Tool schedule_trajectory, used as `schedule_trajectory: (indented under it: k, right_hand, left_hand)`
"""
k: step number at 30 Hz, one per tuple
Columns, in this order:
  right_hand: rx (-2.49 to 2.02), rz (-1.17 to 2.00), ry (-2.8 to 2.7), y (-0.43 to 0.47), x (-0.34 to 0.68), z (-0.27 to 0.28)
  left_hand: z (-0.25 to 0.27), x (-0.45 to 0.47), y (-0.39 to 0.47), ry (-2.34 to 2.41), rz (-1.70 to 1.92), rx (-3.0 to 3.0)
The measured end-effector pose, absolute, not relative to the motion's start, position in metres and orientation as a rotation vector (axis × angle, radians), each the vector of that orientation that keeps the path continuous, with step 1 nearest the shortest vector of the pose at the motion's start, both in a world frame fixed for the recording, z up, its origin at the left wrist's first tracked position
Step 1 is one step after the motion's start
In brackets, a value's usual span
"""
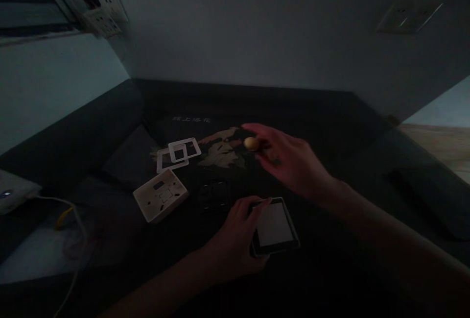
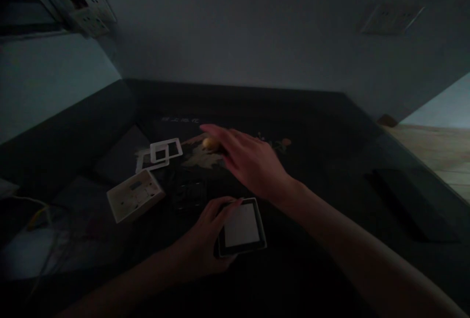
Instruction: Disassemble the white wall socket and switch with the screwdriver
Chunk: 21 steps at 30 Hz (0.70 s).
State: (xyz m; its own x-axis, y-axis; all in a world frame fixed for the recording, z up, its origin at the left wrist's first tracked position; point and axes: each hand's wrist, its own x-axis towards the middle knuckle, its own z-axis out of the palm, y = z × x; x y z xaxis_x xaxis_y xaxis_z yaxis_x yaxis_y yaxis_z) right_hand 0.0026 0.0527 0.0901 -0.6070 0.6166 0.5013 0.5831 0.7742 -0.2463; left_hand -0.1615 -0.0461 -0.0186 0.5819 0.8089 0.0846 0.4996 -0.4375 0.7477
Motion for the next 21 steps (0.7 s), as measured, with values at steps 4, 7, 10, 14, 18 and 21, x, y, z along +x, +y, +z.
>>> schedule_trajectory:
  k: [4,7,10,14,18,21]
  right_hand:
    - [-1.092,0.49,-1.729,0.007,0.083,0.076]
    - [-1.172,0.696,-1.412,-0.015,0.115,0.055]
    - [-1.097,0.836,-1.171,-0.025,0.122,0.036]
    - [-1.05,0.824,-1.137,-0.032,0.116,0.023]
    - [-1.012,0.688,-1.204,-0.039,0.113,0.018]
    - [-1.033,0.644,-1.251,-0.044,0.114,0.02]
  left_hand:
    - [-0.016,-0.164,-0.046,1.055,0.53,2.193]
    - [-0.011,-0.161,-0.046,1.122,0.472,2.211]
    - [-0.01,-0.153,-0.046,1.203,0.46,2.209]
    - [-0.012,-0.145,-0.046,1.21,0.508,2.214]
    - [-0.015,-0.148,-0.048,1.216,0.543,2.229]
    - [-0.016,-0.153,-0.048,1.223,0.587,2.253]
